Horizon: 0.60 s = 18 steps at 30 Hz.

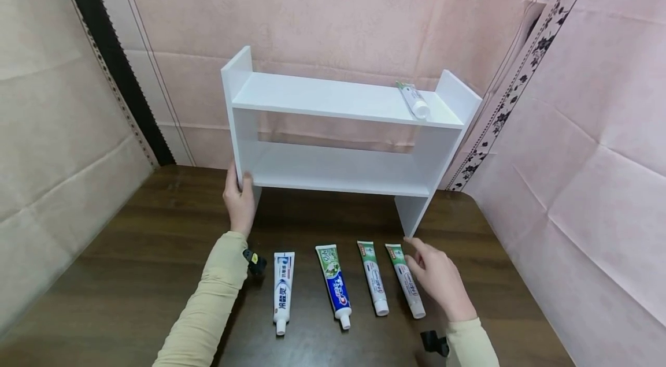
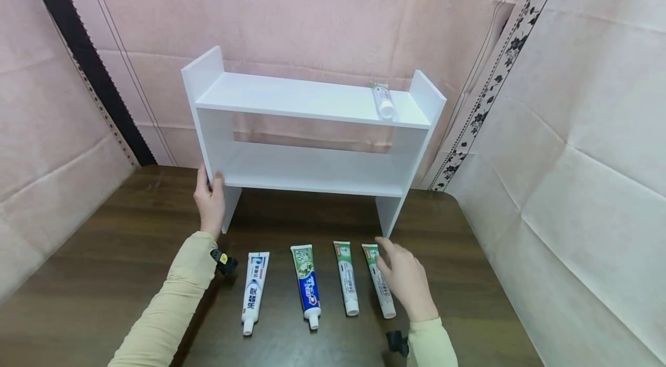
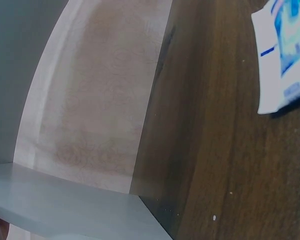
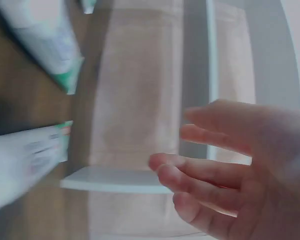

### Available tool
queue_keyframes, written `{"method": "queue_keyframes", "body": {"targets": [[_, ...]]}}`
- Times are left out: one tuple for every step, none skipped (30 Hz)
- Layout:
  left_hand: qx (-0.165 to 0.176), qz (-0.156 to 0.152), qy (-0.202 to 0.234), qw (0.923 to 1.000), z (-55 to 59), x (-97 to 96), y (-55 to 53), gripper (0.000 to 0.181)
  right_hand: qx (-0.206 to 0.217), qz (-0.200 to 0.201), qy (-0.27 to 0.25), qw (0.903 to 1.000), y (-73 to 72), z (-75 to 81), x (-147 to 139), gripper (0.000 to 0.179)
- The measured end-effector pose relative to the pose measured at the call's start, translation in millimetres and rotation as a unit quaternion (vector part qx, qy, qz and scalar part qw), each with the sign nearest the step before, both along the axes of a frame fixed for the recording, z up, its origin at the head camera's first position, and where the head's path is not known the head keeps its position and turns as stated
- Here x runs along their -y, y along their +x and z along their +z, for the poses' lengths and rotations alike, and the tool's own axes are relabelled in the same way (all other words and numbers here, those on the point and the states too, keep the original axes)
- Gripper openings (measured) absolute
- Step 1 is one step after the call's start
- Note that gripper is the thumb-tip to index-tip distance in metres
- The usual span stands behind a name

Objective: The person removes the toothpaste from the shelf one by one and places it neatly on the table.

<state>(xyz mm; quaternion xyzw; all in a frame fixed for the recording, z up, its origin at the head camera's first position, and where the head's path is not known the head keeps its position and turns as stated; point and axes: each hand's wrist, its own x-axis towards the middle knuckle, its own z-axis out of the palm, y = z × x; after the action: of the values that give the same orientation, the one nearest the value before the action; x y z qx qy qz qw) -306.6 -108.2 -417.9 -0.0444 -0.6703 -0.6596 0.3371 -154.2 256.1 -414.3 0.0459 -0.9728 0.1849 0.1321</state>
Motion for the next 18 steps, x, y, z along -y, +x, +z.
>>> {"method": "queue_keyframes", "body": {"targets": [[0.001,0.000,-0.001,1.0000,0.0,0.1,0.1,0.047,-0.015,0.001,-0.001,0.9999,-1.2,5.1,1.4,0.035],[0.000,-0.001,-0.001,1.0000,0.0,0.2,0.2,0.046,-0.028,0.001,-0.003,0.9996,-2.4,10.1,2.8,0.034],[-0.001,-0.001,-0.001,1.0000,0.2,0.3,0.2,0.046,-0.039,0.002,-0.004,0.9992,-3.8,14.9,4.0,0.034],[-0.002,0.000,-0.001,1.0000,-0.2,0.5,0.3,0.046,-0.049,0.002,-0.006,0.9988,-5.3,19.4,5.2,0.034],[-0.002,-0.001,-0.001,1.0000,-0.5,0.7,0.4,0.046,-0.059,0.002,-0.008,0.9982,-6.6,23.6,6.3,0.034],[-0.003,-0.001,-0.001,1.0000,-0.8,0.8,0.5,0.046,-0.068,0.002,-0.011,0.9976,-7.8,27.6,7.4,0.034],[-0.004,-0.002,-0.001,1.0000,-1.0,1.0,0.5,0.046,-0.077,0.001,-0.013,0.9969,-9.1,30.9,8.4,0.033],[-0.004,-0.003,-0.001,1.0000,-1.3,1.2,0.4,0.046,-0.089,0.001,-0.015,0.9960,-10.1,34.1,9.3,0.033],[-0.004,-0.004,-0.002,1.0000,-1.6,1.4,0.2,0.046,-0.101,0.002,-0.017,0.9948,-11.1,37.1,10.2,0.032],[-0.005,-0.005,-0.002,1.0000,-1.8,1.5,0.0,0.046,-0.114,0.003,-0.018,0.9933,-12.1,39.9,11.3,0.031],[-0.004,-0.006,-0.003,1.0000,-2.0,1.6,0.0,0.046,-0.128,0.004,-0.020,0.9915,-13.0,42.8,12.0,0.030],[-0.004,-0.007,-0.004,1.0000,-2.2,1.8,-0.2,0.045,-0.144,0.006,-0.022,0.9893,-14.3,45.7,12.8,0.030],[-0.003,-0.008,-0.005,1.0000,-2.4,1.9,-0.2,0.046,-0.161,0.007,-0.023,0.9867,-15.9,48.8,13.5,0.029],[-0.002,-0.009,-0.005,0.9999,-2.6,2.1,-0.3,0.045,-0.179,0.009,-0.025,0.9835,-17.5,52.3,14.3,0.028],[-0.002,-0.010,-0.005,0.9999,-2.7,2.2,-0.3,0.045,-0.197,0.011,-0.028,0.9799,-19.3,56.0,15.1,0.027],[-0.001,-0.011,-0.005,0.9999,-2.9,2.3,-0.3,0.045,-0.215,0.012,-0.030,0.9760,-20.9,60.1,16.0,0.026],[0.000,-0.012,-0.005,0.9999,-3.0,2.3,-0.2,0.045,-0.233,0.014,-0.033,0.9719,-22.9,64.1,16.6,0.026],[-0.001,-0.012,-0.005,0.9999,-3.1,2.3,-0.2,0.045,-0.249,0.016,-0.037,0.9677,-24.8,68.7,17.5,0.025]]}}
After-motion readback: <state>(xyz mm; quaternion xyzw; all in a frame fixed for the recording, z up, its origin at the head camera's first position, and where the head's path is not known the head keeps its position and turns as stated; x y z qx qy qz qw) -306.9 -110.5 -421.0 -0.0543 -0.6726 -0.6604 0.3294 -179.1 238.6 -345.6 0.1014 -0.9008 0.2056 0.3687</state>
